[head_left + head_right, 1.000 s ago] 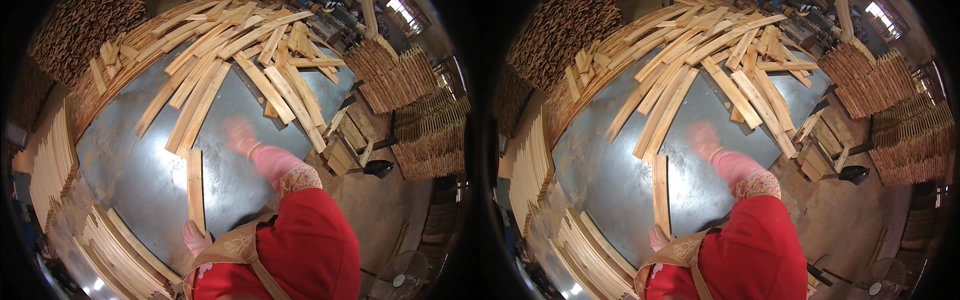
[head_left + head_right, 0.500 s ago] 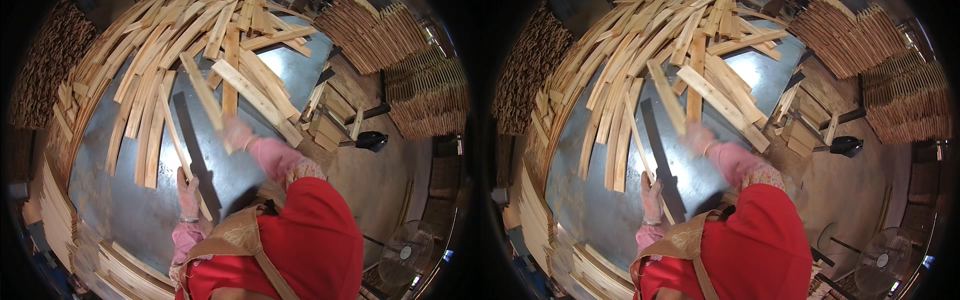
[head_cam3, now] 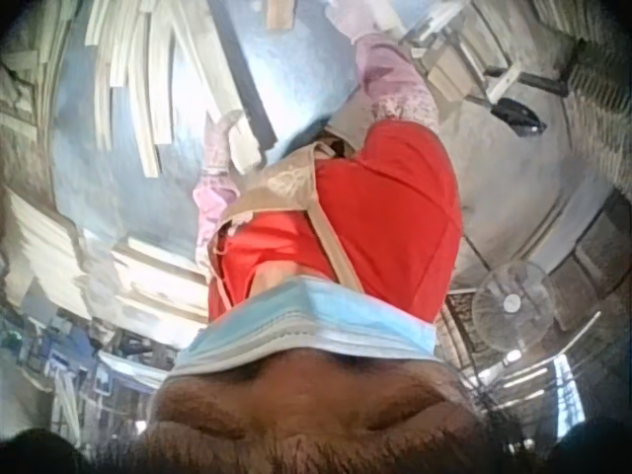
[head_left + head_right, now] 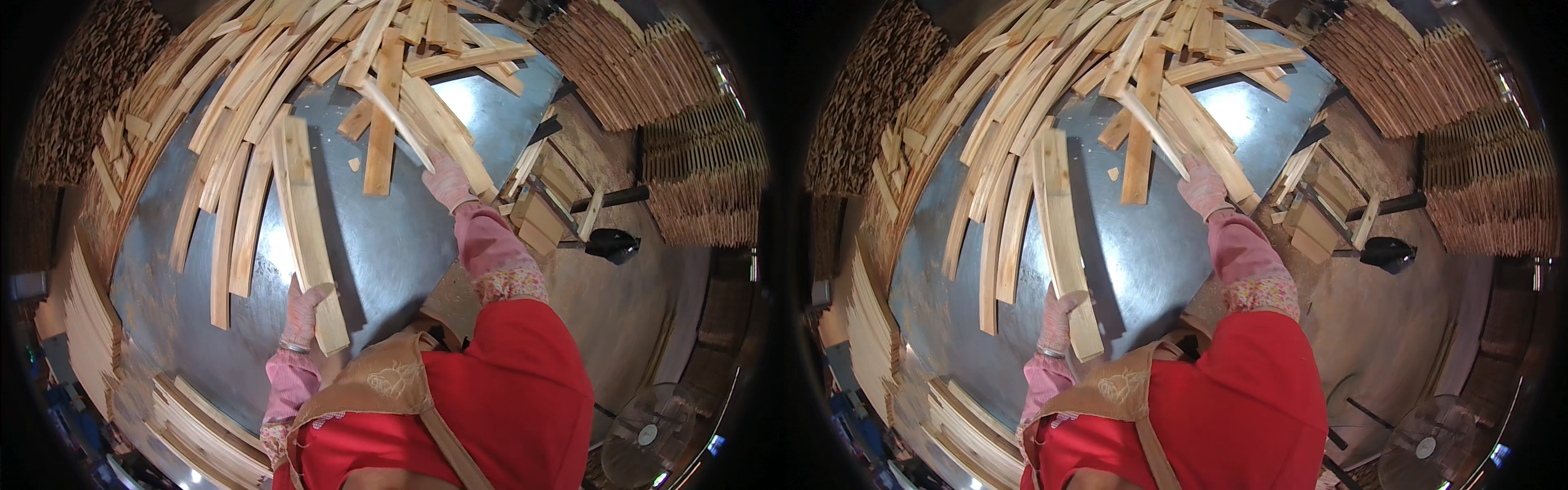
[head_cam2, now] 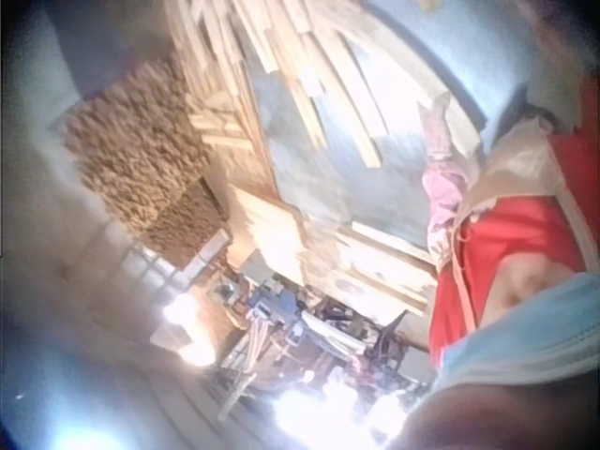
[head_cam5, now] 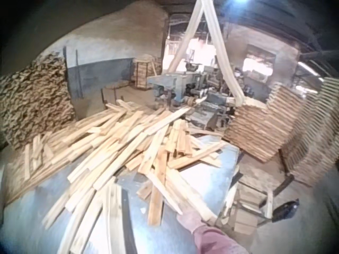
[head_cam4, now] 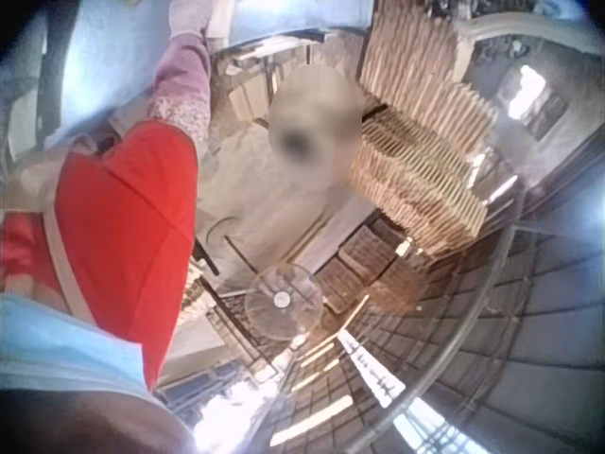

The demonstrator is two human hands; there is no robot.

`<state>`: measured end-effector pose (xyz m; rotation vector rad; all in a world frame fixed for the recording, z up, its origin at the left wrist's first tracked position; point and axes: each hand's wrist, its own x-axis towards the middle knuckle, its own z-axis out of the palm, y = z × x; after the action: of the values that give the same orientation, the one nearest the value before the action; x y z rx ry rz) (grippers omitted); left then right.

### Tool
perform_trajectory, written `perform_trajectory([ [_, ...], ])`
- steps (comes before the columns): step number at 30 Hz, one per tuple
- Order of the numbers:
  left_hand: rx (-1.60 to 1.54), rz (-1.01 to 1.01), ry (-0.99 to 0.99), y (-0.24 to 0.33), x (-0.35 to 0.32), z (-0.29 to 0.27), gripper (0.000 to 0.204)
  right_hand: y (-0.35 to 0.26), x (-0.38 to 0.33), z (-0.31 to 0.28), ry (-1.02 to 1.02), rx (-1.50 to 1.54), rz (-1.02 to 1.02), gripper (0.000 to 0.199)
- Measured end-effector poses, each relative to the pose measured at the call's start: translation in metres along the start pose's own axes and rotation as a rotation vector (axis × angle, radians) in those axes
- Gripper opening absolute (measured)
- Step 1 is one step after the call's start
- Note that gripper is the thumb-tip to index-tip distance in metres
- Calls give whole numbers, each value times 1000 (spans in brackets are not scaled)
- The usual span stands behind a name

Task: The person picks up thin wooden planks from a pile on a metal table and stacks them neatly. They repeatedly gather planks, align them, and place them into a growing stack, occasionally adjusting the pile to maintain order.

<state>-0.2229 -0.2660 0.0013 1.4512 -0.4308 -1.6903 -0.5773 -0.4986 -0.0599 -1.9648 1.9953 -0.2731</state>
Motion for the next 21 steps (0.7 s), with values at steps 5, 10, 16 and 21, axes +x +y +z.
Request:
perform_trajectory([
  [5,-353,-74,-213,6,9,16,75,-65,-34,36,-402,933,-92,40],
  [10,-570,-24,-224,-22,32,20,83,-136,-28,35,-264,635,52,65],
  [16,-493,-62,-43,-36,41,9,87,-128,41,61,103,125,137,101],
  [21,-730,-152,-180,-37,41,-5,77,-80,8,62,-55,1288,154,79],
])
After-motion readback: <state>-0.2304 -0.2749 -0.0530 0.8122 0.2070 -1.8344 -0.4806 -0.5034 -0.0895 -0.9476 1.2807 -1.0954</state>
